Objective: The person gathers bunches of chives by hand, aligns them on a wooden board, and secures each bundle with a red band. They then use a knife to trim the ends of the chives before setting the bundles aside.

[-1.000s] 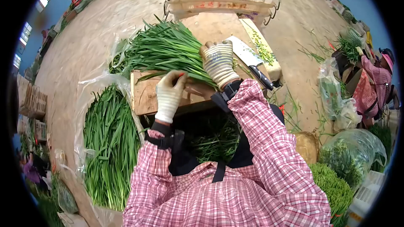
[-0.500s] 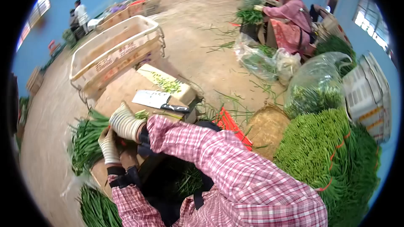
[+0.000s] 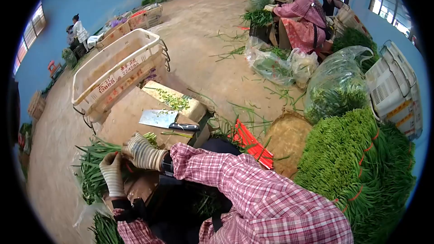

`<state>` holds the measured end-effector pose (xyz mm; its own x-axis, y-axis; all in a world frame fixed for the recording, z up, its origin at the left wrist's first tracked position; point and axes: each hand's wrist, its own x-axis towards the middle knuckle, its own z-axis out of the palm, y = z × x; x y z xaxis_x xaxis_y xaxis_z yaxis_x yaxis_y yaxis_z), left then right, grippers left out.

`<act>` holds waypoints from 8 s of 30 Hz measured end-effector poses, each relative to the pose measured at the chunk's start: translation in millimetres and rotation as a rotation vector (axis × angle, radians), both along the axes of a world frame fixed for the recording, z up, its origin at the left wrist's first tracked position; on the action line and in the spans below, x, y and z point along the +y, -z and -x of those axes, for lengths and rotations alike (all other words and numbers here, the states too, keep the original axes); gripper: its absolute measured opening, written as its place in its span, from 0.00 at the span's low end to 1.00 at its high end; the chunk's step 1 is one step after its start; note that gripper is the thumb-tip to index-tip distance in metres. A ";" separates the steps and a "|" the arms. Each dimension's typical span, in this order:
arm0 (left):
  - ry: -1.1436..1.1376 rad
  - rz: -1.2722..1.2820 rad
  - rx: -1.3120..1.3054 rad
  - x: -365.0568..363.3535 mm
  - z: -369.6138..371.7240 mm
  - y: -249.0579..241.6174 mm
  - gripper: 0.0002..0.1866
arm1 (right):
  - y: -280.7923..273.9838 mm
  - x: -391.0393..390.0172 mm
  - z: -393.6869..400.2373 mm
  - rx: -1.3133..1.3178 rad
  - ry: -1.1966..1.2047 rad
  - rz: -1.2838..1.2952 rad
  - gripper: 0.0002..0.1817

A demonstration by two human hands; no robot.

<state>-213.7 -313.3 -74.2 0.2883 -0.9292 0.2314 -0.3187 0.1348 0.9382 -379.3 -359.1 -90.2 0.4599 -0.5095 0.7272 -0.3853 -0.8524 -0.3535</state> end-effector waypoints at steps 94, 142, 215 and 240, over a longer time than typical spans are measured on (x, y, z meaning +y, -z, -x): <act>0.068 0.102 0.168 -6.4 2.1 81.0 0.06 | -9.3 -32.4 -25.2 0.410 0.271 -0.405 0.11; 0.456 -0.048 0.012 -14.8 -4.2 0.5 0.34 | -42.8 15.7 -2.6 0.728 0.207 -0.122 0.10; 0.171 -0.559 -1.316 -55.5 65.9 -26.6 0.58 | -20.1 31.1 123.8 0.174 0.147 -0.716 0.28; 0.192 -0.717 -1.257 -77.6 64.3 -18.3 0.47 | -18.0 1.1 62.1 0.641 0.152 -0.399 0.09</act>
<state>-278.0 -390.8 -55.9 0.1103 -0.9514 -0.2875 -0.9936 -0.0981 -0.0564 -441.4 -358.1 -72.2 0.6335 -0.7684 0.0905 -0.7210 -0.6287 -0.2914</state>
